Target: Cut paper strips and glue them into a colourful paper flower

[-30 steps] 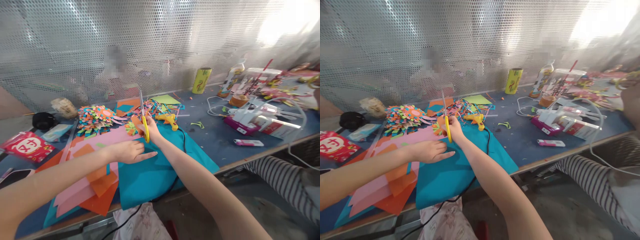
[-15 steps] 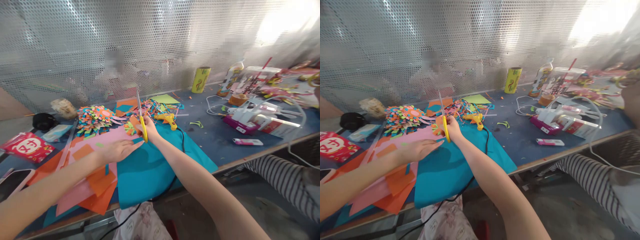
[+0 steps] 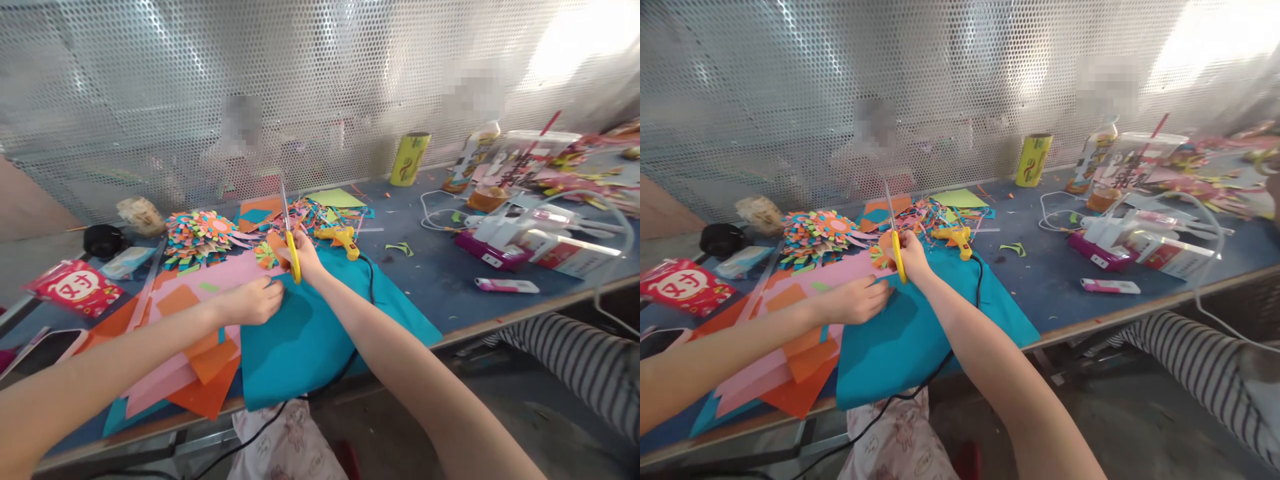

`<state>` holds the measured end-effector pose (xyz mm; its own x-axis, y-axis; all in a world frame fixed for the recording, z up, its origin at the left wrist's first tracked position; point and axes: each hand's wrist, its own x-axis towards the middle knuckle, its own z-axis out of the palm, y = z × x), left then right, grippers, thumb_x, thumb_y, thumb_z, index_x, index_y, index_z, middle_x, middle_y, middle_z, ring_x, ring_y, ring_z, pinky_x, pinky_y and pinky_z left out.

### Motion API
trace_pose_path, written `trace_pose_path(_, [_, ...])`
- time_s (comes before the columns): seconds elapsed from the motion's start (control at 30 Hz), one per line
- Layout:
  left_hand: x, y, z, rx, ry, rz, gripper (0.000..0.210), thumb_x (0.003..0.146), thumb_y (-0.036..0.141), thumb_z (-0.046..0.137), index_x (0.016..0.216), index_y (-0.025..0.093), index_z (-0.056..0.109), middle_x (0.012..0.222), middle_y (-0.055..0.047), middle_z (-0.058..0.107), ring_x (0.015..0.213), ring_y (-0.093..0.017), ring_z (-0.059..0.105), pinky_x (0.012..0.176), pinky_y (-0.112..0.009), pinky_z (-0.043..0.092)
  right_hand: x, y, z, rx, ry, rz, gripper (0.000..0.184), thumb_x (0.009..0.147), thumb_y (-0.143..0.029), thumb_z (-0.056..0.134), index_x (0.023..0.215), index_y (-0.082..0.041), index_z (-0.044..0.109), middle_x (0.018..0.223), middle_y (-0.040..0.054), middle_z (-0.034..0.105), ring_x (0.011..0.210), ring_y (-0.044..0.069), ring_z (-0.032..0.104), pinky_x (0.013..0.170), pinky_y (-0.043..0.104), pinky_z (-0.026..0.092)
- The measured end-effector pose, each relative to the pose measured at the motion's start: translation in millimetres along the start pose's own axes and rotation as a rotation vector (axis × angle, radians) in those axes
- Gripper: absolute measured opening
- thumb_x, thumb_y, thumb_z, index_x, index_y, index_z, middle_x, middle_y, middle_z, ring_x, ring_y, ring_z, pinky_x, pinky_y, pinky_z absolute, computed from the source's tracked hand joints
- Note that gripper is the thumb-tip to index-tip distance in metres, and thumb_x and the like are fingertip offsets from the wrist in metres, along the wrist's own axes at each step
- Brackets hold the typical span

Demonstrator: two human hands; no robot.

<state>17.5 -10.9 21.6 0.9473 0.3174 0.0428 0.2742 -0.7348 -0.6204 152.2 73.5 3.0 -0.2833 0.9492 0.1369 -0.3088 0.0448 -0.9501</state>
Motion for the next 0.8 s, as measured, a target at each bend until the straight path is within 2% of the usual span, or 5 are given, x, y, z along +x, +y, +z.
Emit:
trace_pose_path(0.1, [4, -3, -3.9, 0.120, 0.039, 0.148, 0.020, 0.085, 0.006, 0.046, 0.076, 0.011, 0.063, 0.077, -0.011, 0.065, 0.077, -0.019, 0.056, 0.057, -0.031, 0.040, -1, -1, 0, -0.006, -0.006, -0.005, 0.040, 0.056, -0.028, 0.069, 0.075, -0.023, 0.035, 0.050, -0.0154, 0.042, 0.030, 0.005, 0.044, 0.029, 0.017, 0.036])
trace_pose_path(0.2, [10, -6, -7.0, 0.203, 0.049, 0.214, 0.020, 0.083, 0.007, 0.047, 0.070, 0.011, 0.061, 0.066, -0.009, 0.060, 0.068, -0.019, 0.054, 0.054, -0.031, 0.038, -2, -2, 0, -0.006, -0.007, -0.007, 0.041, 0.055, -0.029, 0.069, 0.076, -0.023, 0.034, 0.051, -0.0156, 0.042, 0.030, 0.006, 0.044, 0.029, 0.017, 0.037])
trace_pose_path(0.33, [15, -12, -10.2, 0.188, 0.055, 0.298, 0.021, 0.082, 0.007, 0.047, 0.066, 0.013, 0.060, 0.062, -0.006, 0.055, 0.062, -0.018, 0.051, 0.052, -0.031, 0.036, -3, -3, 0, -0.008, -0.005, -0.007, 0.042, 0.055, -0.031, 0.069, 0.075, -0.023, 0.034, 0.050, -0.0156, 0.042, 0.030, 0.006, 0.044, 0.029, 0.017, 0.036])
trace_pose_path(0.53, [17, -22, -13.4, 0.148, 0.099, 0.352, 0.025, 0.082, 0.005, 0.046, 0.061, 0.014, 0.056, 0.060, -0.005, 0.051, 0.057, -0.016, 0.047, 0.050, -0.031, 0.032, 0, 0, 0, -0.022, 0.022, -0.014, 0.039, 0.054, -0.029, 0.068, 0.074, -0.023, 0.035, 0.050, -0.0157, 0.040, 0.032, 0.004, 0.042, 0.032, 0.016, 0.035])
trace_pose_path(0.8, [17, -27, -8.8, 0.097, 0.121, 0.415, 0.026, 0.082, 0.005, 0.045, 0.061, 0.015, 0.057, 0.062, -0.005, 0.053, 0.059, -0.017, 0.049, 0.053, -0.031, 0.035, -1, -2, 1, -0.041, 0.027, -0.002, 0.039, 0.055, -0.030, 0.068, 0.076, -0.023, 0.036, 0.051, -0.0149, 0.040, 0.033, 0.005, 0.043, 0.032, 0.016, 0.036])
